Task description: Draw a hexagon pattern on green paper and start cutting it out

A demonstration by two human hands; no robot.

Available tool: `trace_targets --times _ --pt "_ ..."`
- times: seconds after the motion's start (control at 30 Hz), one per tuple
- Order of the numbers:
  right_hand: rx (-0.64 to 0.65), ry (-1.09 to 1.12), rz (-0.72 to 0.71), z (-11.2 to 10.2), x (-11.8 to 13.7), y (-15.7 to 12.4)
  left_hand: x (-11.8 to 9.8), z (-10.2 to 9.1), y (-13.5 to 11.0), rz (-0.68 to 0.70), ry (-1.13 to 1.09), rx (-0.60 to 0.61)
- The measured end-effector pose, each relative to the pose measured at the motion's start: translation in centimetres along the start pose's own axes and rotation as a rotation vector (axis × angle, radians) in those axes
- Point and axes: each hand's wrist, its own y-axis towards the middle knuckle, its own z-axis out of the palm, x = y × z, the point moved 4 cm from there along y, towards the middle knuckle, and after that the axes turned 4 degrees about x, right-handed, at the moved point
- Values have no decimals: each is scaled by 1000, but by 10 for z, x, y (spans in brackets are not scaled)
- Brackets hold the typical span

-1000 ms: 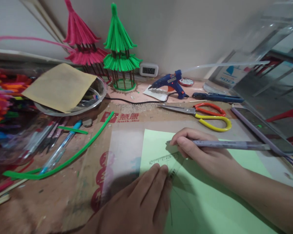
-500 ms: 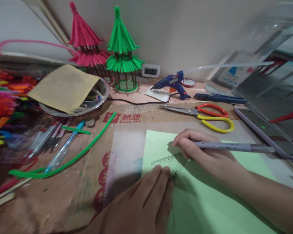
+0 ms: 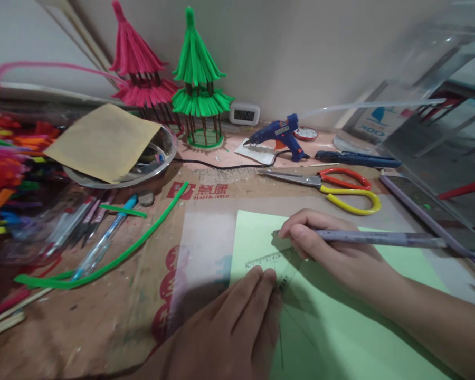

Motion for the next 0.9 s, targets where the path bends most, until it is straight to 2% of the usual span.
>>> trace_targets --times 0.37,0.57,0.9 --pt "5 -17 3 0 4 2 -1 2 0 -12 -8 3" --pt "-3 -26 9 -1 4 0 -1 2 3 44 52 47" --pt "-6 -19 10 0 3 2 -2 6 2 -12 -17 43"
